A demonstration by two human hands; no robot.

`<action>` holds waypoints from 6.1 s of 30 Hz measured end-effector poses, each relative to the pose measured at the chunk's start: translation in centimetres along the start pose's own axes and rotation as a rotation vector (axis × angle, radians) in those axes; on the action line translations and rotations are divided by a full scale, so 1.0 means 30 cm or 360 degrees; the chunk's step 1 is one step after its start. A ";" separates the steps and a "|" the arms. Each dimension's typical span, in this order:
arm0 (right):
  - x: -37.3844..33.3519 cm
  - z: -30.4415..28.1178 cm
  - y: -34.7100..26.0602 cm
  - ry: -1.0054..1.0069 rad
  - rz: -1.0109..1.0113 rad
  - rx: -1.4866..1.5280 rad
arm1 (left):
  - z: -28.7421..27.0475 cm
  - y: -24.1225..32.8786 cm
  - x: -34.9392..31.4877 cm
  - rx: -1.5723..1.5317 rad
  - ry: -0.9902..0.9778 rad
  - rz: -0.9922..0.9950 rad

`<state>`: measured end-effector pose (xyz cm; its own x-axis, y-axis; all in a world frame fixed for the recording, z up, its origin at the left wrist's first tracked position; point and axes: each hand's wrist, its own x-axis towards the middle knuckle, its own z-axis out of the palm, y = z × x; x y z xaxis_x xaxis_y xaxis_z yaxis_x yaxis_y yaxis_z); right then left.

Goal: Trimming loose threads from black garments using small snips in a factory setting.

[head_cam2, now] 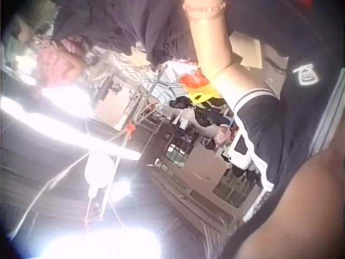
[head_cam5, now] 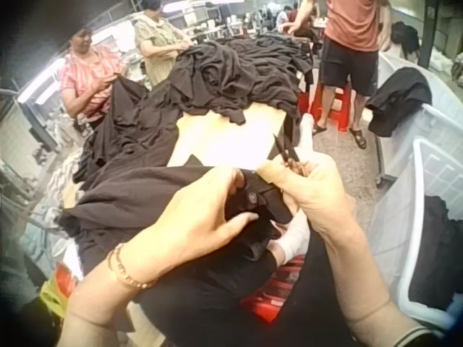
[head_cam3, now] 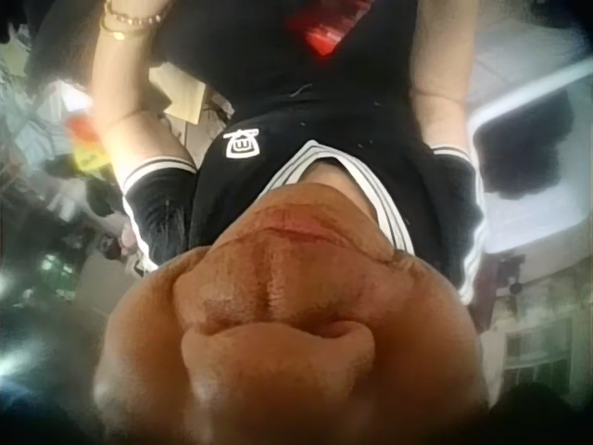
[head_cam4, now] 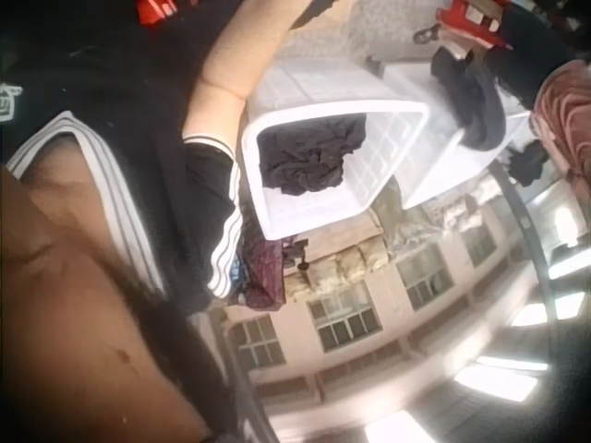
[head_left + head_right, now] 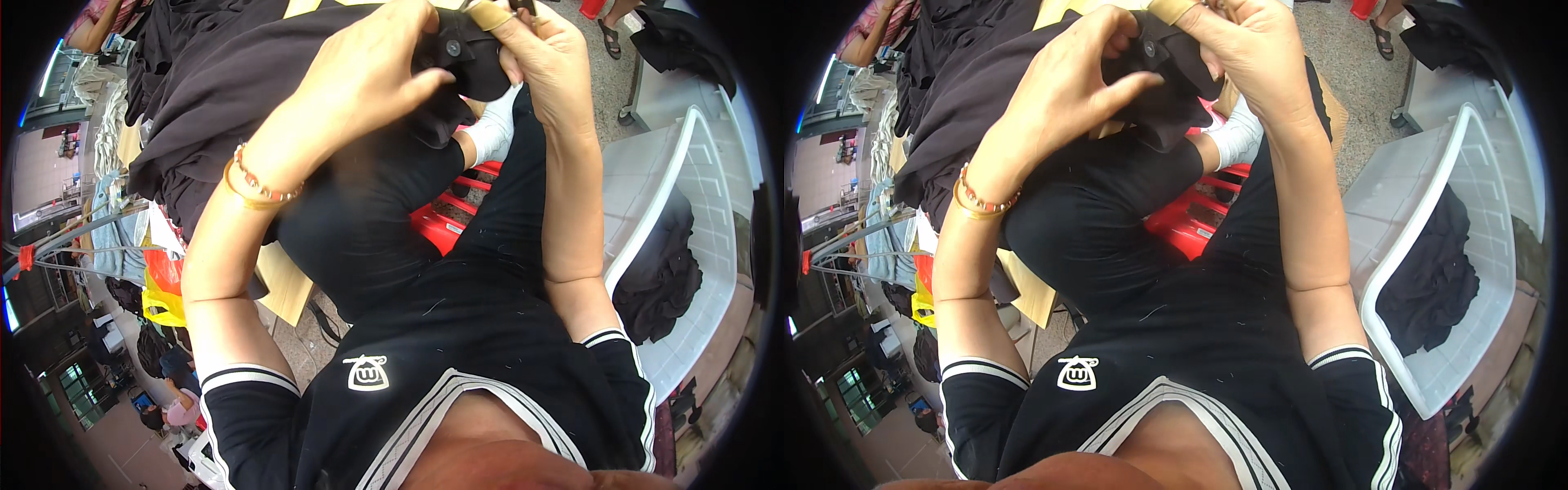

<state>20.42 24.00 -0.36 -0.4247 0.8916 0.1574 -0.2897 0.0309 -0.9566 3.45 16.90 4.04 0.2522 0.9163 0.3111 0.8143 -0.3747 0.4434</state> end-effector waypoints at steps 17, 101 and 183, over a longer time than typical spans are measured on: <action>0.038 0.068 0.057 -0.0059 0.0100 -0.0081 | -0.077 -0.213 -0.175 -0.2046 -0.0218 -0.0633; -0.007 0.122 0.210 -0.0103 -0.0628 -0.0751 | 0.068 -0.286 -0.347 -0.2122 0.0324 -0.0978; -0.062 0.072 0.127 -0.0246 -0.0702 -0.1026 | -0.090 -0.152 -0.320 -0.0020 0.0627 0.0139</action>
<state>18.26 21.49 -3.78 -0.5143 0.6651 0.5415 0.0748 0.6638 -0.7442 -4.09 9.42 1.31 0.0983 0.7576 0.6453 0.7914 -0.4527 0.4108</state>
